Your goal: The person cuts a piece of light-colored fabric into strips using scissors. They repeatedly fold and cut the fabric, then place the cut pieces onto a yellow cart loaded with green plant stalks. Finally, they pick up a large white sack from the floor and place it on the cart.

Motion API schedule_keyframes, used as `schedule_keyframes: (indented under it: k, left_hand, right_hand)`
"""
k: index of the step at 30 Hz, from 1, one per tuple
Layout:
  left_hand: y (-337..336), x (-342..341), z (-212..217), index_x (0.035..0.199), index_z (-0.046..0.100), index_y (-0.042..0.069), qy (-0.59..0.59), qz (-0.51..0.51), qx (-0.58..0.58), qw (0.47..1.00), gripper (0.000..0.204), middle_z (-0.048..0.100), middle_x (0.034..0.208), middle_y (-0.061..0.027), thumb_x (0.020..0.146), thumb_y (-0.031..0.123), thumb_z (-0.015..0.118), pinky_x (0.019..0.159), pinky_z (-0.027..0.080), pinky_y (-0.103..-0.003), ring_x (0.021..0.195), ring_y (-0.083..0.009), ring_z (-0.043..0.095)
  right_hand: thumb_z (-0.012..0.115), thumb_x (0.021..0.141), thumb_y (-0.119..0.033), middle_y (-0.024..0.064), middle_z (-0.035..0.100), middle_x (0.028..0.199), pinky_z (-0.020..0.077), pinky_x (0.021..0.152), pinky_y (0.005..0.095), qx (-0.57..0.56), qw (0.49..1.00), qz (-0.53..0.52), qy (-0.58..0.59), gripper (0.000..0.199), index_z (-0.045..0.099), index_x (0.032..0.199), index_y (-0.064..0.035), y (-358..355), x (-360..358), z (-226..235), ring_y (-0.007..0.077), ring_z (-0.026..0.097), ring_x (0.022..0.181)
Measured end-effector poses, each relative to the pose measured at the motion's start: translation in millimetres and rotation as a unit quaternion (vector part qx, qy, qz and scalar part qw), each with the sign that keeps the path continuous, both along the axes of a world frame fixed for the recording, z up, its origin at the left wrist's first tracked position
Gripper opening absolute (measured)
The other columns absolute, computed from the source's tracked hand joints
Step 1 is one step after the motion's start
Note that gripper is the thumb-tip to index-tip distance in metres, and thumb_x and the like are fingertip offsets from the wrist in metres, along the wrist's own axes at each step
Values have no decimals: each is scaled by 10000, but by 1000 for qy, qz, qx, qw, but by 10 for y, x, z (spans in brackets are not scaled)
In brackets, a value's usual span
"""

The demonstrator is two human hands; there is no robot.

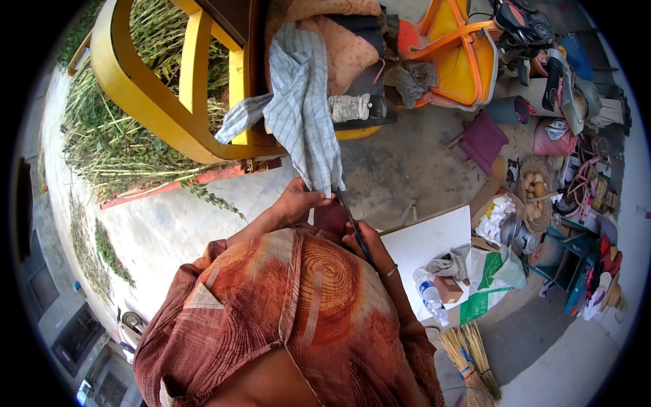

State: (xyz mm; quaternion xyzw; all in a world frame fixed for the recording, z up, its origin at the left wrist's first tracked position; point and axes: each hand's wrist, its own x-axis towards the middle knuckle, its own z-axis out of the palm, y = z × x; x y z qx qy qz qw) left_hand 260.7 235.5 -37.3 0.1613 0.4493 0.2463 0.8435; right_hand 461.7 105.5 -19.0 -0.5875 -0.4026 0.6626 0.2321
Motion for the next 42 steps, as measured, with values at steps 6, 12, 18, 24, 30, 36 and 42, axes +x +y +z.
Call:
schedule_keyframes:
  k: [6,12,18,24,30,36,42]
  left_hand:
    - [-41,6,-52,1009,522,-38,78,-33,27,996,280,622,897,-125,745,-67,612,702,532,-288,812,-207,621]
    - [-42,18,37,857,496,3,107,-8,3,994,208,621,800,-120,730,-59,648,644,523,-281,716,-193,622]
    - [-38,17,25,770,442,17,77,16,-21,997,227,615,777,-149,731,-78,645,609,540,-269,711,-213,638]
    - [-27,16,36,813,431,11,82,10,-27,996,243,608,768,-152,735,-74,645,594,548,-269,701,-225,644]
    - [-38,18,-41,830,435,11,87,7,-43,995,250,606,763,-140,734,-63,654,594,548,-270,699,-224,646]
    - [-48,34,-88,837,493,3,88,3,-56,995,220,612,739,-115,722,-60,669,598,549,-274,693,-212,647]
    - [-58,35,-134,847,469,7,88,-9,-30,996,253,611,734,-120,718,-51,678,603,550,-282,687,-211,644]
  right_hand:
    - [622,831,-319,35,536,850,404,678,226,19,997,-9,71,485,458,1127,28,-186,-41,-245,97,488,764]
    - [649,811,-300,21,546,743,404,604,235,-7,998,-17,67,474,466,1115,13,-27,-202,-166,91,507,671]
    - [696,750,-382,38,538,650,410,564,255,50,999,-17,11,567,474,1091,13,35,-270,-207,120,517,599]
    - [704,720,-434,63,541,660,418,569,284,-8,999,-44,7,613,484,1078,11,81,-317,-214,154,534,610]
    - [700,696,-492,86,535,663,423,584,325,-19,997,-64,-35,646,498,1067,-5,-30,-336,-384,214,545,619]
    - [615,823,-199,-12,437,604,390,524,230,28,991,23,-127,366,456,1122,-59,53,-359,-148,94,479,545]
    - [667,738,-477,81,529,641,413,555,273,59,981,18,-186,558,504,1061,-51,137,-353,-1,154,523,589]
